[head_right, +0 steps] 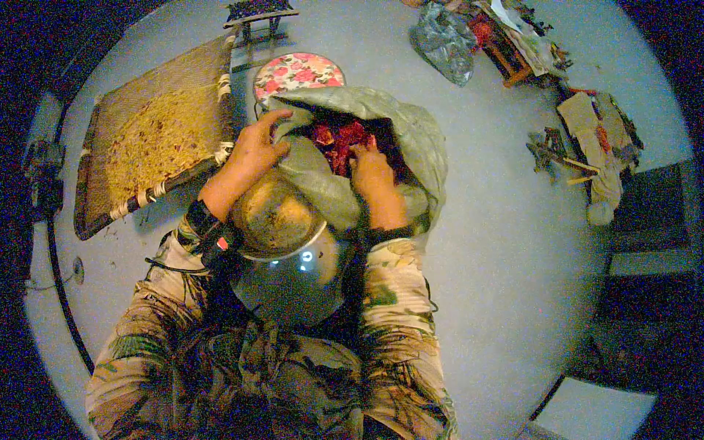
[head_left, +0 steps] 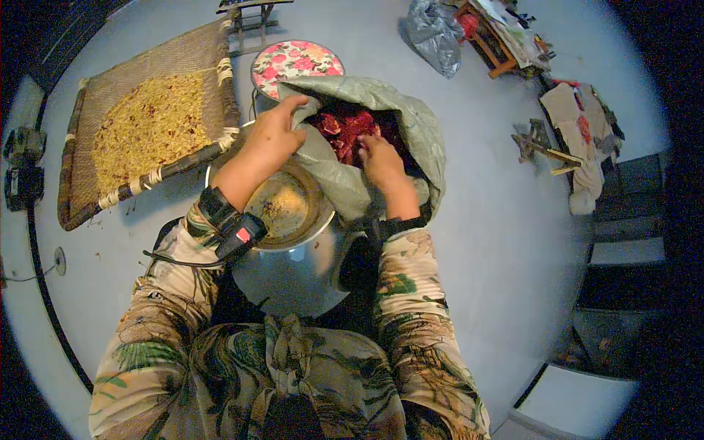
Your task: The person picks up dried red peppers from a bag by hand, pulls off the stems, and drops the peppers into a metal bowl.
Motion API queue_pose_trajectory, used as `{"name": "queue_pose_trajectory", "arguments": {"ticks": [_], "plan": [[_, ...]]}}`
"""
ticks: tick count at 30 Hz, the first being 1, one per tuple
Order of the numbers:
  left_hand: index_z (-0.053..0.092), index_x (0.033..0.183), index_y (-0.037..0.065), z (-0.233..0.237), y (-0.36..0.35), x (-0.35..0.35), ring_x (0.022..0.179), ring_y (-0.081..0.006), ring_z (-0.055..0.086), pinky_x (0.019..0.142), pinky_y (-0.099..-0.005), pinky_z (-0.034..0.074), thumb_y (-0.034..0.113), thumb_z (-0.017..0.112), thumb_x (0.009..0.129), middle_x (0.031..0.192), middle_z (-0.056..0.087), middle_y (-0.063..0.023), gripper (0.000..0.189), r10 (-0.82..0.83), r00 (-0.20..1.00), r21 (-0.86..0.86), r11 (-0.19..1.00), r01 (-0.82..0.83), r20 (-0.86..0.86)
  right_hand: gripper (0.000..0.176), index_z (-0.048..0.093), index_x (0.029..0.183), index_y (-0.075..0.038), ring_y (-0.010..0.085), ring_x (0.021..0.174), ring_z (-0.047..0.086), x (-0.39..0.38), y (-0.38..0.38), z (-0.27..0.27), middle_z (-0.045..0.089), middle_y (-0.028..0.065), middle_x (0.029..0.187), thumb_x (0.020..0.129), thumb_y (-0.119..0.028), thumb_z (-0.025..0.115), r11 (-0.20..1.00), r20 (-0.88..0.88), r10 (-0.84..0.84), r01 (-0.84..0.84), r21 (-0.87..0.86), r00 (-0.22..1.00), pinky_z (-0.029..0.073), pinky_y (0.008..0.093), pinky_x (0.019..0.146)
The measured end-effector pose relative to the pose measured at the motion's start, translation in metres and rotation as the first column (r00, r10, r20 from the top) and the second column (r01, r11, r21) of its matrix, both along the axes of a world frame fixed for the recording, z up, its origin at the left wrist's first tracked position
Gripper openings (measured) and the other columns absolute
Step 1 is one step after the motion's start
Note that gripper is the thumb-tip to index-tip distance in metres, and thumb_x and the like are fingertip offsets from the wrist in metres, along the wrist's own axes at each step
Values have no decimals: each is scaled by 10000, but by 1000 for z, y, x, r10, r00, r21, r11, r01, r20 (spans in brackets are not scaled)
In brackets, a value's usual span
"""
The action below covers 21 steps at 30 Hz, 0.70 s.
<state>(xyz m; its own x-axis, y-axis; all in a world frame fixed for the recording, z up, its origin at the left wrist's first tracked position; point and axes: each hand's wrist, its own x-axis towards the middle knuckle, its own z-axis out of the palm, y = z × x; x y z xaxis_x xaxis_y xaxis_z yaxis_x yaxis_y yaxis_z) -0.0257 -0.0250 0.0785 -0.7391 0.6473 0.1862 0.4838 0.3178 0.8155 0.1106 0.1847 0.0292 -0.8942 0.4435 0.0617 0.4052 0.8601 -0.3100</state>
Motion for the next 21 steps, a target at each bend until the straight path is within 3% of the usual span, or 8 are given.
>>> {"name": "queue_pose_trajectory", "arguments": {"ticks": [2, 4, 6, 9, 12, 16, 19, 21], "plan": [[533, 1207, 79, 1, -3, 1, 693, -245, 580, 666, -352, 483, 74, 656, 707, 842, 620, -140, 515, -10, 1000, -9, 1000, 10, -12, 292, 611, 1130, -137, 360, 1009, 571, -3, -7, -2, 589, 171, 1125, 843, -187, 588, 991, 10, 99, -98, -89, 995, 467, 413, 854], [535, 1179, 69, 1, -5, 2, 711, -331, 602, 648, -407, 467, 79, 633, 701, 736, 593, -188, 488, -29, 999, 43, 999, 31, -27, 302, 610, 1140, -168, 351, 1026, 569, -3, -11, -4, 587, 164, 1140, 841, -210, 595, 994, 136, 78, -67, -86, 988, 464, 411, 865], [531, 1177, 63, -1, -6, 1, 792, -360, 607, 711, -432, 473, 100, 632, 715, 823, 615, -209, 474, -49, 995, 29, 998, 52, -90, 313, 609, 1150, -198, 342, 1044, 567, -2, -12, -5, 584, 157, 1156, 840, -234, 603, 996, 261, 53, -34, -78, 964, 461, 409, 877], [521, 1178, 57, -4, -9, 0, 906, -385, 594, 799, -466, 465, 137, 633, 733, 953, 621, -228, 467, -63, 981, 1, 998, 65, -186, 352, 592, 1181, -215, 330, 1071, 558, 7, -6, -8, 568, 141, 1189, 833, -265, 613, 991, 258, -96, 69, 113, 961, 460, 419, 886], [517, 1195, 53, -1, -13, 1, 965, -384, 584, 841, -449, 461, 166, 651, 752, 1030, 617, -217, 476, -58, 975, -92, 995, 39, -213, 375, 581, 1196, -223, 330, 1092, 546, 11, 4, -3, 539, 134, 1236, 829, -286, 621, 983, 239, -182, 172, 61, 954, 460, 424, 891], [508, 1209, 62, 19, -19, 7, 989, -377, 576, 856, -433, 461, 217, 659, 771, 1089, 600, -201, 488, -30, 972, -261, 965, -33, -232, 397, 587, 1176, -154, 344, 1017, 578, 14, 13, 9, 611, 166, 1105, 814, -307, 641, 974, 238, -225, 226, 22, 945, 462, 425, 865], [503, 1214, 68, 25, -19, 9, 1015, -371, 567, 859, -422, 466, 243, 653, 780, 1133, 576, -197, 492, 33, 946, -230, 967, -113, -323, 405, 599, 1131, -80, 354, 984, 590, 16, 27, 6, 638, 171, 1035, 810, -323, 646, 973, 292, -227, 231, 24, 929, 461, 421, 850], [512, 1181, 50, 23, -15, 11, 1010, -374, 557, 853, -443, 459, 232, 660, 751, 1105, 574, -192, 490, 12, 927, -13, 1000, -18, -375, 431, 610, 1089, -54, 351, 992, 592, 17, 30, -2, 641, 171, 1032, 795, -365, 657, 979, 325, -199, 205, 16, 925, 461, 415, 851]]}}
